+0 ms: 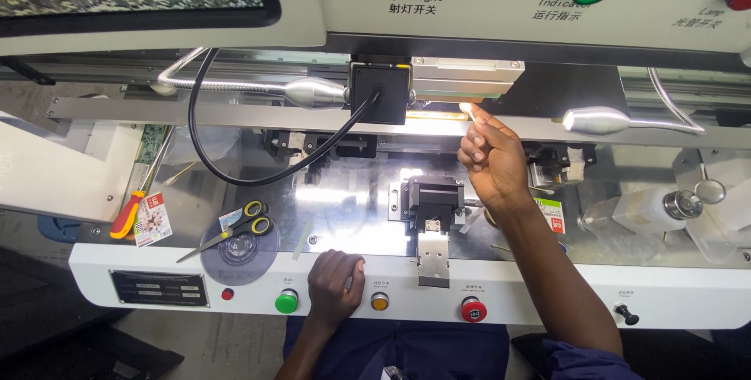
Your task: Cleaning a delicate electronic component inside a bonding machine using a cotton swab and interacting with the machine's control interface.
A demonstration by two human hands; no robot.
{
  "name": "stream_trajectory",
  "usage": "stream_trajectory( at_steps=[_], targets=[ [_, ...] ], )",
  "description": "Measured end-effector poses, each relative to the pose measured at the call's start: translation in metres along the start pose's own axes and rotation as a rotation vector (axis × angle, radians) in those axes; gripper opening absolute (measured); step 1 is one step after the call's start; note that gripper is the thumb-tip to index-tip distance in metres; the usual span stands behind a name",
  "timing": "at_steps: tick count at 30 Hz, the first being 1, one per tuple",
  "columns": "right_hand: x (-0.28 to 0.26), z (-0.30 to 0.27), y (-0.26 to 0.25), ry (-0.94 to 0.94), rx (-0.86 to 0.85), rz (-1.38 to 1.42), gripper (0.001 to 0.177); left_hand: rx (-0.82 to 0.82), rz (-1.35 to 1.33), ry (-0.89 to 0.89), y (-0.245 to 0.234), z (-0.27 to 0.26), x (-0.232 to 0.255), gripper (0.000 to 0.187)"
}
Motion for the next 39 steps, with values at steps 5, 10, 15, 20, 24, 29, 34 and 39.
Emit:
stream_trajectory(
  at_steps=[5,10,15,20,24,29,34,39],
  targets=[
    [0.012,0.002,0.016,0.015,-0.029,0.061,0.07,0.008,0.004,0.014,-0.002,0.002,0.002,0.015],
    [0.029,0.004,0.04,0.042,-0.085,0.098,0.015,0.009,-0.004,0.01,-0.002,0.002,0.003,0.015],
    [0.032,0.007,0.04,0.074,-0.06,0.164,0.016,0.01,-0.007,0.013,-0.001,0.001,0.002,0.015],
    [0.02,0.006,0.017,0.113,-0.096,0.24,0.053,0.003,0.008,0.019,0.0,0.0,0.0,0.015],
    [0.01,0.006,-0.006,0.066,-0.105,0.256,0.074,-0.006,0.001,0.011,0.001,-0.002,-0.001,0.014],
    [0.01,0.008,-0.008,0.037,-0.082,0.238,0.073,-0.007,0.009,0.011,0.002,-0.002,0.001,0.014],
    [0.018,0.003,0.024,0.074,-0.072,0.192,0.066,-0.006,0.014,0.017,0.002,-0.002,0.001,0.014],
    [0.024,0.012,0.035,0.113,-0.145,0.15,0.015,-0.007,0.01,0.016,0.003,-0.002,0.001,0.014]
  ],
)
Point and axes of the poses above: each hand's wrist, its own z-axis towards the middle knuckle, its own y-axis out of the palm, x = y × z, the point moved 4 cm from there along z, towards the middle knuckle, and after that the axes turned 4 degrees about y, right-handed, at the moved point
